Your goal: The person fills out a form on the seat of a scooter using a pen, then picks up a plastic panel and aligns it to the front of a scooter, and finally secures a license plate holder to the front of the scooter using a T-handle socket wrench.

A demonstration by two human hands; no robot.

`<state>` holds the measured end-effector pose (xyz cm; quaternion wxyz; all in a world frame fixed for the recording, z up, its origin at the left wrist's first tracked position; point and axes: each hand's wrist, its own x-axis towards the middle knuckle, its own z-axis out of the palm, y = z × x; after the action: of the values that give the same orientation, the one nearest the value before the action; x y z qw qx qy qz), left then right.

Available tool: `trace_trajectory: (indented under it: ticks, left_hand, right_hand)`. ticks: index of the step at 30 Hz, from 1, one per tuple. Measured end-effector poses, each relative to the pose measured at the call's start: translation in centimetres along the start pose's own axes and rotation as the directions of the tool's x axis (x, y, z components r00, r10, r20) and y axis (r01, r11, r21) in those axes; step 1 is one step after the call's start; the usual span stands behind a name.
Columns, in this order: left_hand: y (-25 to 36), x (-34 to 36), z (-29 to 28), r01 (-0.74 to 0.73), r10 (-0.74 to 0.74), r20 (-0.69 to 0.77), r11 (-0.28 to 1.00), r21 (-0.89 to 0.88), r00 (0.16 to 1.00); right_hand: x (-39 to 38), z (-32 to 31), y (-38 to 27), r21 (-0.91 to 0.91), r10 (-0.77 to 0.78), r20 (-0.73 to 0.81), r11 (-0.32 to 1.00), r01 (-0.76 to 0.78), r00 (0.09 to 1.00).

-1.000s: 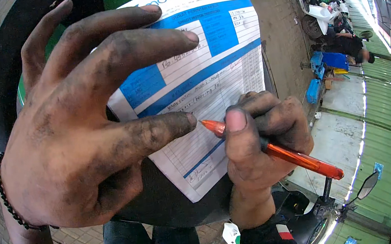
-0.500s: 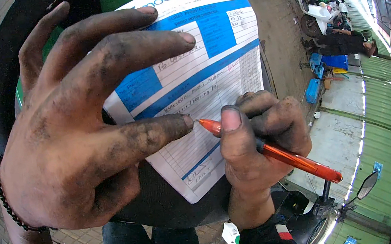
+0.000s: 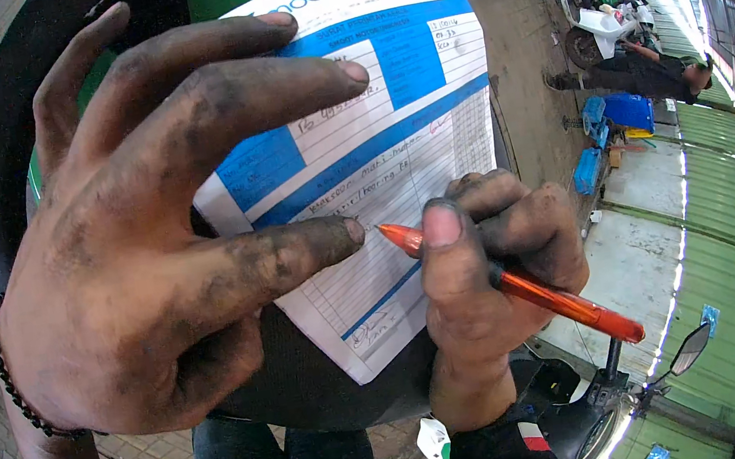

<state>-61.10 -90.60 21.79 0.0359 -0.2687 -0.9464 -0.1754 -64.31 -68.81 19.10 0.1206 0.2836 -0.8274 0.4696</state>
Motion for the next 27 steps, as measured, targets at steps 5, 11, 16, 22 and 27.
trace_trajectory:
  ticks: [5,11,16,22,27]
  left_hand:
    - [-0.16,-0.03,-0.25,-0.007,0.007,0.005,1.0,-0.028,1.0]
    - [-0.18,0.08,-0.08,-0.009,0.009,0.015,0.999,-0.031,1.0]
    - [0.06,-0.01,-0.39,0.008,-0.008,0.035,1.0,-0.017,0.999]
    - [0.19,-0.02,-0.28,0.01,-0.009,0.044,1.0,-0.019,0.999]
    - [0.76,-0.08,-0.22,0.027,-0.027,0.045,1.0,-0.004,0.999]
  right_hand:
    - [0.17,-0.24,-0.12,-0.028,-0.013,0.034,1.0,0.014,0.999]
    - [-0.42,-0.07,0.72,0.117,0.047,-0.087,0.992,-0.037,0.995]
    - [-0.31,-0.28,0.64,0.11,0.047,-0.068,0.993,-0.04,0.997]
    - [-0.2,-0.53,0.54,0.044,-0.002,-0.019,0.999,0.003,1.0]
    - [-0.52,-0.55,-0.02,0.042,0.102,-0.031,0.994,-0.101,0.994]
